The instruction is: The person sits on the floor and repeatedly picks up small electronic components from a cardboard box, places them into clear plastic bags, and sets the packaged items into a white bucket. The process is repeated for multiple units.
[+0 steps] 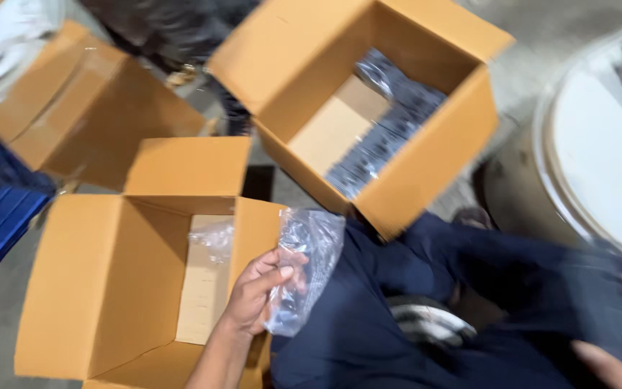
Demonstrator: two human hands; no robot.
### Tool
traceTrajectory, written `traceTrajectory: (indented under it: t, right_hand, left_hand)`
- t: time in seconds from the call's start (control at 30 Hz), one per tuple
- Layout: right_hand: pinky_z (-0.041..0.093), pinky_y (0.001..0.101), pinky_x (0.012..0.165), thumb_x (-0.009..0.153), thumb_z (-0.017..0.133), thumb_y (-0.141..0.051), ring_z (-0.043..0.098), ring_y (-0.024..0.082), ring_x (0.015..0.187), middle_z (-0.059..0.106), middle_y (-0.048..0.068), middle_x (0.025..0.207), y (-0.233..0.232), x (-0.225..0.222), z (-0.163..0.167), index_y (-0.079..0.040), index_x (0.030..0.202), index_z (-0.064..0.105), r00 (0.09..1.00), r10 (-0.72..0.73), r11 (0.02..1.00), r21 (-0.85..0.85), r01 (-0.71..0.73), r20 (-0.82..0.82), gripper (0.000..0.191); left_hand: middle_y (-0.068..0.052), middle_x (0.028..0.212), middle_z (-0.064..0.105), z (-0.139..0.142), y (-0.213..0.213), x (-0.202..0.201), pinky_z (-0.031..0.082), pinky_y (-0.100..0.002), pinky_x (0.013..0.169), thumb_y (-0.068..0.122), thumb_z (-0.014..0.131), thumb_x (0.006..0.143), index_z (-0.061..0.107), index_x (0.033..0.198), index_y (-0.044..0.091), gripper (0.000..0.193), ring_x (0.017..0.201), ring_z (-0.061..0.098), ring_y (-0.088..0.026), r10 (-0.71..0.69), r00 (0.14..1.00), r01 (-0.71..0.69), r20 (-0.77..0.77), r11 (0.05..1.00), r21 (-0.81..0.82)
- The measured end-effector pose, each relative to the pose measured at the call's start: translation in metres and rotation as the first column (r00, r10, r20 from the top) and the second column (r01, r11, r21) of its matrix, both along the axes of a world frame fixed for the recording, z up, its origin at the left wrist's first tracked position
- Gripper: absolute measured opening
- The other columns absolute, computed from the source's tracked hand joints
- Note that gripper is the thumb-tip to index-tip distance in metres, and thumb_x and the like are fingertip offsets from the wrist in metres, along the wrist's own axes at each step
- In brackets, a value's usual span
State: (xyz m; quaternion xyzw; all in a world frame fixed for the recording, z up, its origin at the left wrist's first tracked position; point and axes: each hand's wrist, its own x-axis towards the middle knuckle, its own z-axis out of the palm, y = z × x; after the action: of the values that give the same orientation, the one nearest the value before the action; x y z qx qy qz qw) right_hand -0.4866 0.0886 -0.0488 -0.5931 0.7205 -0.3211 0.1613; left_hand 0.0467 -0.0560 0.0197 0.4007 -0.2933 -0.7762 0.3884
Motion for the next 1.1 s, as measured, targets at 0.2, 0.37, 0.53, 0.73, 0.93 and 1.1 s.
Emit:
traceTrajectory:
  t: [0.2,0.37,0.53,0.73,0.93,1.1]
  right_hand:
    - [0.035,0.0451,0.113,0.066,0.083,-0.016,0.047,0.037,0.140,0.046,0.022,0.151,-0.069,0.139,0.114,-0.002,0.150,0.037,0.641,0.653,0.711,-0.035,-0.702,0.405,0.097]
    - [0.041,0.0454,0.113,0.073,0.081,-0.013,0.049,0.039,0.138,0.048,0.021,0.153,-0.108,0.190,0.116,-0.003,0.152,0.039,0.263,0.860,0.379,-0.201,-0.903,0.437,0.090]
    - [0.040,0.0450,0.111,0.071,0.082,-0.013,0.048,0.039,0.135,0.047,0.021,0.147,-0.124,0.222,0.091,-0.002,0.149,0.039,0.280,0.799,0.390,-0.104,-0.915,0.532,0.090]
    - [0.039,0.0432,0.109,0.071,0.081,-0.019,0.047,0.038,0.131,0.046,0.020,0.146,-0.117,0.236,0.052,0.000,0.147,0.039,0.378,0.808,0.436,-0.026,-0.900,0.451,0.089]
    - [0.037,0.0450,0.108,0.069,0.080,-0.019,0.045,0.039,0.130,0.046,0.021,0.145,-0.118,0.233,0.043,0.000,0.145,0.041,0.456,0.806,0.497,-0.013,-0.868,0.377,0.088]
    - [0.039,0.0457,0.106,0.065,0.079,-0.019,0.047,0.039,0.127,0.046,0.022,0.144,-0.123,0.229,0.056,-0.002,0.142,0.045,0.573,0.765,0.602,-0.012,-0.798,0.296,0.085]
  left_hand:
    - [-0.011,0.089,0.073,0.004,0.000,-0.023,0.057,-0.025,0.063,0.010,0.062,0.094,0.073,0.109,-0.006,0.024,0.073,0.068,-0.013,-0.284,0.941,0.195,0.181,0.898,0.395]
    - [-0.013,0.087,0.073,0.015,0.000,-0.023,0.061,-0.029,0.063,0.012,0.061,0.097,0.070,0.104,-0.005,0.020,0.072,0.072,-0.017,-0.250,0.962,0.178,0.106,0.873,0.454]
    - [-0.007,0.081,0.071,-0.005,-0.013,-0.020,0.054,-0.024,0.056,0.011,0.062,0.096,0.070,0.101,0.000,0.015,0.065,0.066,-0.010,-0.341,0.853,0.175,0.395,0.900,0.398]
    - [0.005,0.069,0.061,-0.017,0.001,0.000,0.040,-0.020,0.051,0.008,0.072,0.091,0.069,0.093,0.002,0.007,0.056,0.053,-0.005,-0.157,0.676,0.129,0.720,0.987,0.094]
    - [0.005,0.067,0.057,-0.011,0.016,0.007,0.040,-0.020,0.054,0.013,0.074,0.093,0.073,0.092,0.001,0.012,0.058,0.049,-0.004,-0.073,0.601,0.132,0.796,0.991,-0.009]
    - [0.005,0.070,0.060,-0.001,0.017,0.010,0.043,-0.021,0.054,0.015,0.073,0.093,0.074,0.092,0.003,0.012,0.059,0.051,-0.004,-0.250,0.557,0.269,0.792,0.957,0.112]
